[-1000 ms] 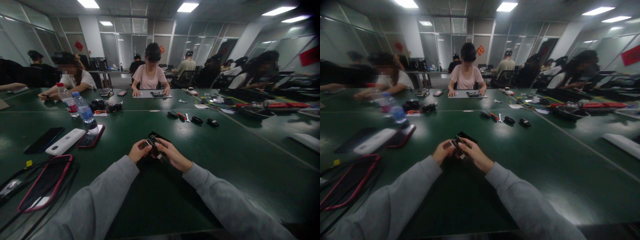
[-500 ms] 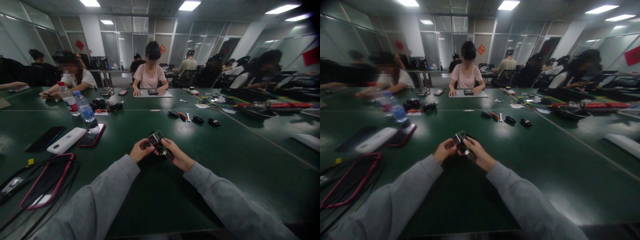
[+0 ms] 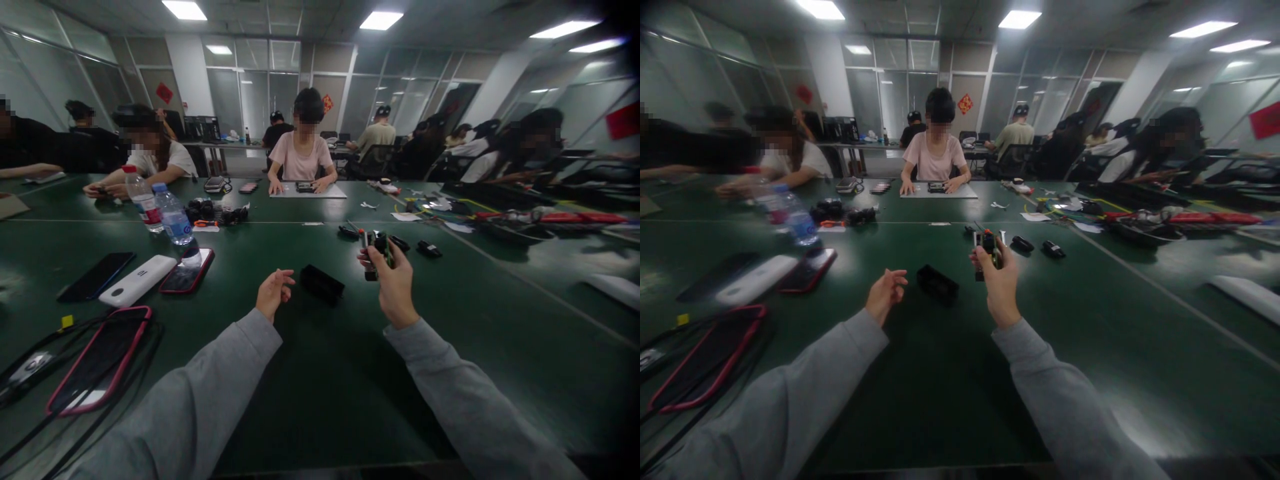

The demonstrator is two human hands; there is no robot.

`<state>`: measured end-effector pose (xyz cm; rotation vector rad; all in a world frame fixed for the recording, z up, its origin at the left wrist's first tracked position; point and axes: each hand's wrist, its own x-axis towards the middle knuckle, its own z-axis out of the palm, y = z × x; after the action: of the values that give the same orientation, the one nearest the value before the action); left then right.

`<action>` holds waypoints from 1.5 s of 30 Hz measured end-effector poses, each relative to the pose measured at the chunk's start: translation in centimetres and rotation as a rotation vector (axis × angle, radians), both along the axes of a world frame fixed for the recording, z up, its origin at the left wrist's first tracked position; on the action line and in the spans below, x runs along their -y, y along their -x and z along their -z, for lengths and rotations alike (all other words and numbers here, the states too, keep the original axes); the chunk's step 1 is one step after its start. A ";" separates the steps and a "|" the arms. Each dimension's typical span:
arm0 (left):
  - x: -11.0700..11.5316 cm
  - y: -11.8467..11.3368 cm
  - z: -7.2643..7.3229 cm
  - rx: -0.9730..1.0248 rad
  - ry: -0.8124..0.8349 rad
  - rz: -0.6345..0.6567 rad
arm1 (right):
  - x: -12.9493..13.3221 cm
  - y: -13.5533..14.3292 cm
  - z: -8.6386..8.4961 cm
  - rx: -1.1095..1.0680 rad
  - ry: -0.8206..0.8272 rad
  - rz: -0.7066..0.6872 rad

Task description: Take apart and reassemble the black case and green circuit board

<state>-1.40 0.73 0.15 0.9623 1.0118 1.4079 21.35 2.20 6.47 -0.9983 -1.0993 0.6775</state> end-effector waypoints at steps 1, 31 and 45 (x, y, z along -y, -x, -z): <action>0.0 0.0 -0.1 0.013 0.006 -0.004 | 0.1 0.5 0.2 0.076 0.010 -0.012; 0.0 0.2 -0.5 0.036 0.075 0.030 | -0.1 4.2 3.1 1.291 -0.082 -0.076; 0.1 0.1 -0.7 0.029 0.085 0.033 | -0.8 -0.4 3.8 1.392 -0.075 -0.005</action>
<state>-1.51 0.65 0.83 0.8899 1.0216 1.3370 21.74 2.97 2.67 -1.4084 -2.2800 -0.1895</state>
